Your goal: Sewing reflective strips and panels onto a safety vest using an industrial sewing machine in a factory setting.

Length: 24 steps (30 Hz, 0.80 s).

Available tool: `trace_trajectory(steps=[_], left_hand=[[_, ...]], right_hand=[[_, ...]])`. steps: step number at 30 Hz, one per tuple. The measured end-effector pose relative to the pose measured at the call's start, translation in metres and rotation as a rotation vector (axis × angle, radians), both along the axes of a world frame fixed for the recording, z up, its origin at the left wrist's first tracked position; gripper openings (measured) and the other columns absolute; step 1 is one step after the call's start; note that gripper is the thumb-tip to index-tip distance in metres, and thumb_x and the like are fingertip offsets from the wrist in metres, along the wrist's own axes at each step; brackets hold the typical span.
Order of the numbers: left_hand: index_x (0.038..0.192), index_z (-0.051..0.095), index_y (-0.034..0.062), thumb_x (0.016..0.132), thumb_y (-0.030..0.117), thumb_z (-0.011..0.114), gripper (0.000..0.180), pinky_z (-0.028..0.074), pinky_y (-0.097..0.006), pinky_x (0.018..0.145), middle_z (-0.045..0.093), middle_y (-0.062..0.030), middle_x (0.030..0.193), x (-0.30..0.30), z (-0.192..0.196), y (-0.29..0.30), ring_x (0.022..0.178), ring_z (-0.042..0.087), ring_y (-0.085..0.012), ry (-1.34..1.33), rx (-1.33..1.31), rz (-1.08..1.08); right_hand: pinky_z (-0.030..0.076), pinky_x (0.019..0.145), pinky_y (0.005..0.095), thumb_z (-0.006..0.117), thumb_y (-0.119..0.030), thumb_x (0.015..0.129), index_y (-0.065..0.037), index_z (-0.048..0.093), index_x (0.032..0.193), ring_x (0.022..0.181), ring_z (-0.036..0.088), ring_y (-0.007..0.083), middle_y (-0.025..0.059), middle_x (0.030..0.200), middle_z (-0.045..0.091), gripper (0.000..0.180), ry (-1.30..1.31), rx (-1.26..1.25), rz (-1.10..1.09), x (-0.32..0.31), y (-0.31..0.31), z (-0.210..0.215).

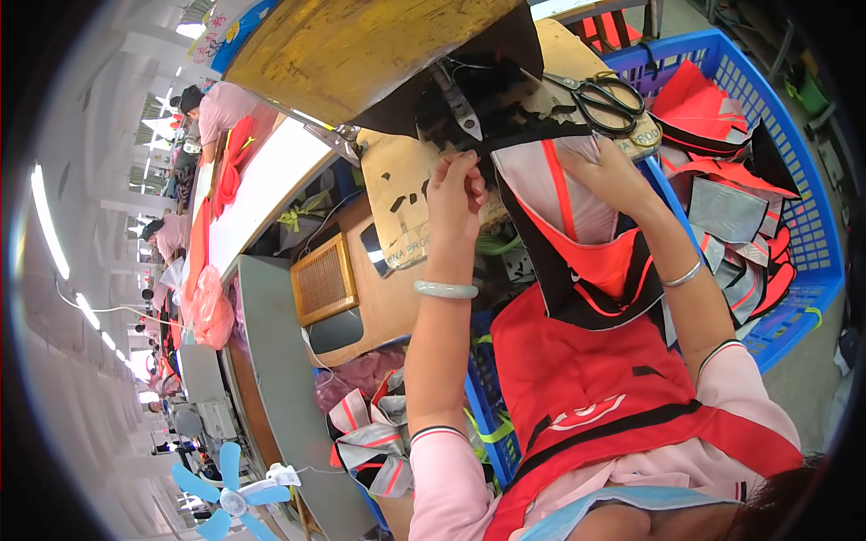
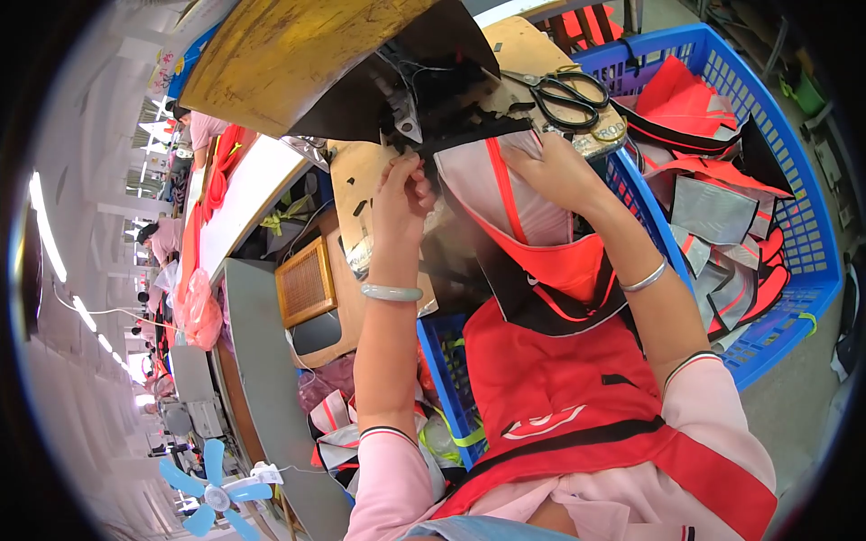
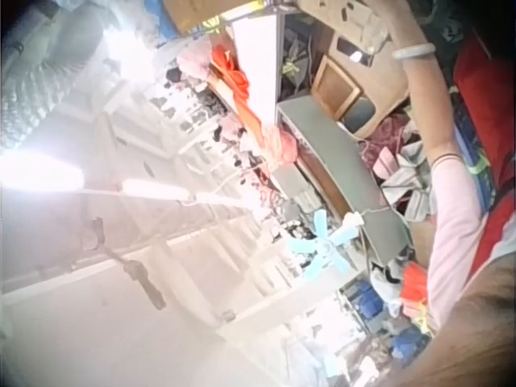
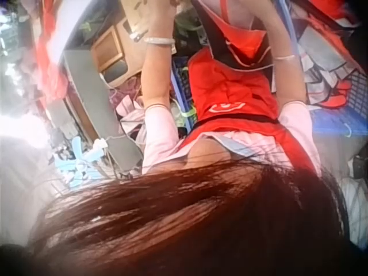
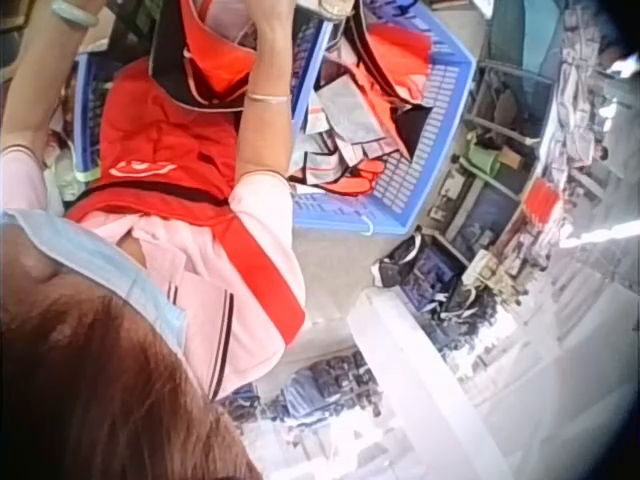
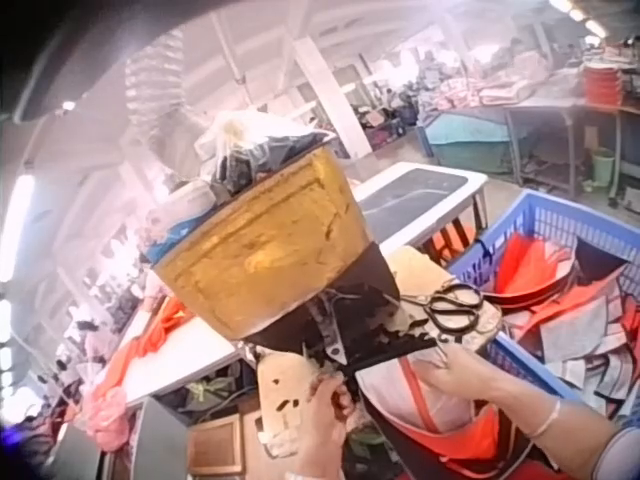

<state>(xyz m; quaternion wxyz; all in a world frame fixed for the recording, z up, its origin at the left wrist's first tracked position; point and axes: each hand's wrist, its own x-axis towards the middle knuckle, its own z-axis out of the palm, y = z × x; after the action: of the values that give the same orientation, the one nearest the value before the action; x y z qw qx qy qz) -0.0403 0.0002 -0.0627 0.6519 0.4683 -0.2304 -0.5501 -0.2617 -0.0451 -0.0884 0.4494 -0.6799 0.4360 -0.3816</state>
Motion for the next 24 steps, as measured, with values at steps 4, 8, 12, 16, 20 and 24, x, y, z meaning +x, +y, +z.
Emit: trace_trajectory(steps=[4,8,12,16,20,24], left_hand=[[0.085,0.056,0.0088,0.082,0.008,0.066,0.01,0.034,-0.024,0.043,0.052,0.0001,0.066,0.002,-0.001,-0.003,0.052,0.047,-0.0095,0.078,0.008,0.036],[0.085,0.056,0.0096,0.082,0.008,0.066,0.01,0.034,-0.023,0.043,0.052,0.0006,0.065,0.001,0.004,-0.004,0.052,0.047,-0.0095,0.077,0.003,0.036],[0.086,0.056,0.0102,0.083,0.008,0.066,0.011,0.034,-0.023,0.044,0.052,0.0012,0.066,-0.004,0.006,-0.006,0.053,0.046,-0.0089,0.078,-0.046,0.044],[0.086,0.055,0.01,0.084,0.009,0.065,0.01,0.034,-0.023,0.045,0.052,0.0015,0.066,-0.011,0.006,-0.007,0.054,0.046,-0.0085,0.055,-0.106,0.109],[0.087,0.056,0.0097,0.085,0.012,0.066,0.01,0.033,-0.022,0.044,0.051,0.0017,0.066,-0.002,0.01,-0.006,0.055,0.046,-0.0077,0.114,-0.12,0.169],[0.081,0.057,0.0069,0.092,0.026,0.063,0.022,0.033,-0.021,0.041,0.051,0.0016,0.063,0.025,0.017,0.037,0.05,0.046,-0.0067,0.082,-0.075,0.162]], right_hand=[[0.042,0.055,0.0346,0.061,-0.026,0.087,0.008,0.06,0.077,0.06,0.044,0.0104,0.008,0.059,0.054,0.035,-0.02,0.041,-0.011,0.005,-0.002,0.005],[0.042,0.058,0.0324,0.062,-0.025,0.087,0.008,0.06,0.081,0.063,0.045,0.0093,0.0059,0.064,0.057,0.033,-0.162,0.063,-0.002,0.007,0.0,0.011],[0.042,0.06,0.0293,0.062,-0.024,0.087,0.005,0.062,0.084,0.066,0.045,0.0076,0.0012,0.069,0.057,0.029,-0.194,0.094,-0.004,0.003,-0.002,0.012],[0.041,0.06,0.0275,0.062,-0.022,0.088,0.002,0.063,0.085,0.067,0.045,0.0057,-0.0024,0.071,0.056,0.024,-0.314,0.149,0.028,0.006,-0.002,0.017],[0.043,0.062,0.0264,0.061,-0.021,0.089,0.002,0.064,0.089,0.07,0.048,0.0052,-0.0016,0.078,0.059,0.023,-0.22,0.262,0.049,-0.003,-0.004,0.021],[0.047,0.084,0.0277,0.06,-0.02,0.092,0.003,0.064,0.108,0.091,0.059,0.0117,0.0058,0.101,0.067,0.029,-0.343,0.086,0.123,-0.024,0.012,0.014]])
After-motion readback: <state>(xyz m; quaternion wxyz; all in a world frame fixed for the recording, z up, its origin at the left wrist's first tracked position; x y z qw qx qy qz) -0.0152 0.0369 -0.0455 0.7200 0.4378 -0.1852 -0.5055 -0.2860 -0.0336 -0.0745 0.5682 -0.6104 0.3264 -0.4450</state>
